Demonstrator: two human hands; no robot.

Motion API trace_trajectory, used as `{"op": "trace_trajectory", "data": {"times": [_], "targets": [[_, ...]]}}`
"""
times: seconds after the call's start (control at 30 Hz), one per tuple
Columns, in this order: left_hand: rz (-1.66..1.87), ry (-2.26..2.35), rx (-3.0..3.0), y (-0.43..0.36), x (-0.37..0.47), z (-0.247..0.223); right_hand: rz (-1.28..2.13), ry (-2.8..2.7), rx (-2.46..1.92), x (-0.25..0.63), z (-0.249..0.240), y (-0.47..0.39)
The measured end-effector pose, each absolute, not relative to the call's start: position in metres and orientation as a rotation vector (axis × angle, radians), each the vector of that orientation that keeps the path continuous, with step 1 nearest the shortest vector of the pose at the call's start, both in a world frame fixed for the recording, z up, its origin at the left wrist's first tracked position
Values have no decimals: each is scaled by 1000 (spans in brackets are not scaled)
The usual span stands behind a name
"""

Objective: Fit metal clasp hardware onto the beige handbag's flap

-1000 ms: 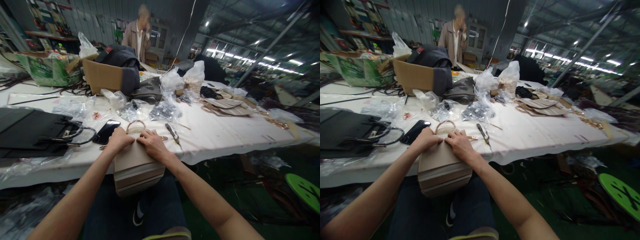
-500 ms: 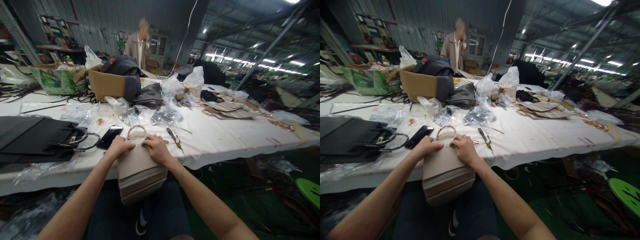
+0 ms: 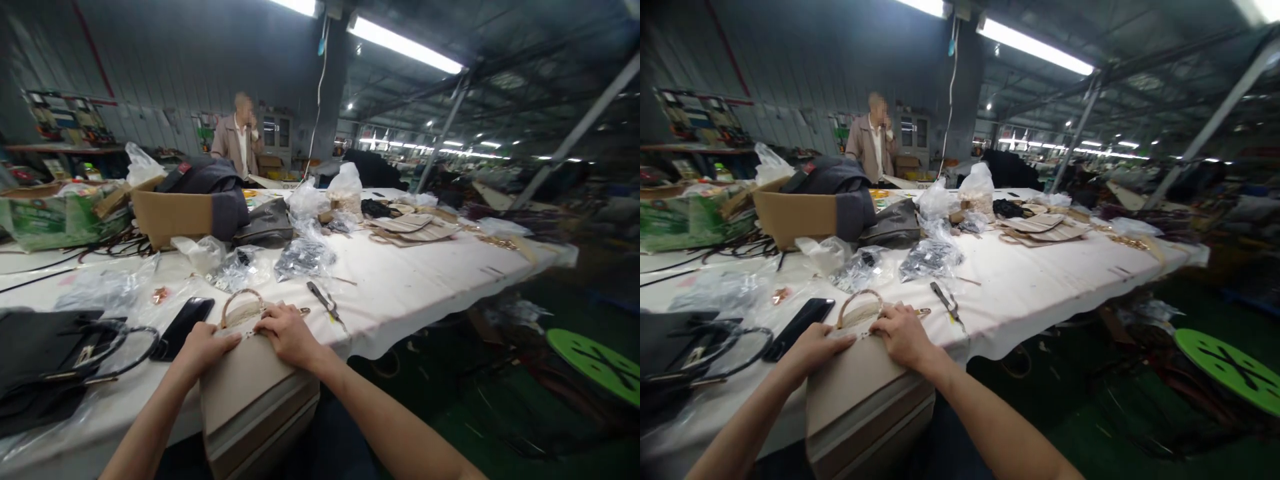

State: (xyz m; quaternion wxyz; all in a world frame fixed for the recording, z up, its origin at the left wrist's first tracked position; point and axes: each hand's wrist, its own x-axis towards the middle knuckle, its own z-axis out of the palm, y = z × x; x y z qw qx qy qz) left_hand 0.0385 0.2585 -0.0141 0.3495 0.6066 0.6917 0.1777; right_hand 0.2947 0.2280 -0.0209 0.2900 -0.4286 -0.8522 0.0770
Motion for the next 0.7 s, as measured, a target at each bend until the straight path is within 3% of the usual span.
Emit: {"op": "trace_trajectory", "data": {"times": [0.33, 0.5, 0.7], "targets": [[404, 1806, 1598, 263, 39, -15, 159, -2263, -1162, 294, -22, 227], [407, 1834, 1613, 261, 40, -17, 351, -2155, -985, 303, -12, 230], [427, 1865, 1583, 256, 42, -14, 452, -1866, -1044, 329, 16, 298]]}}
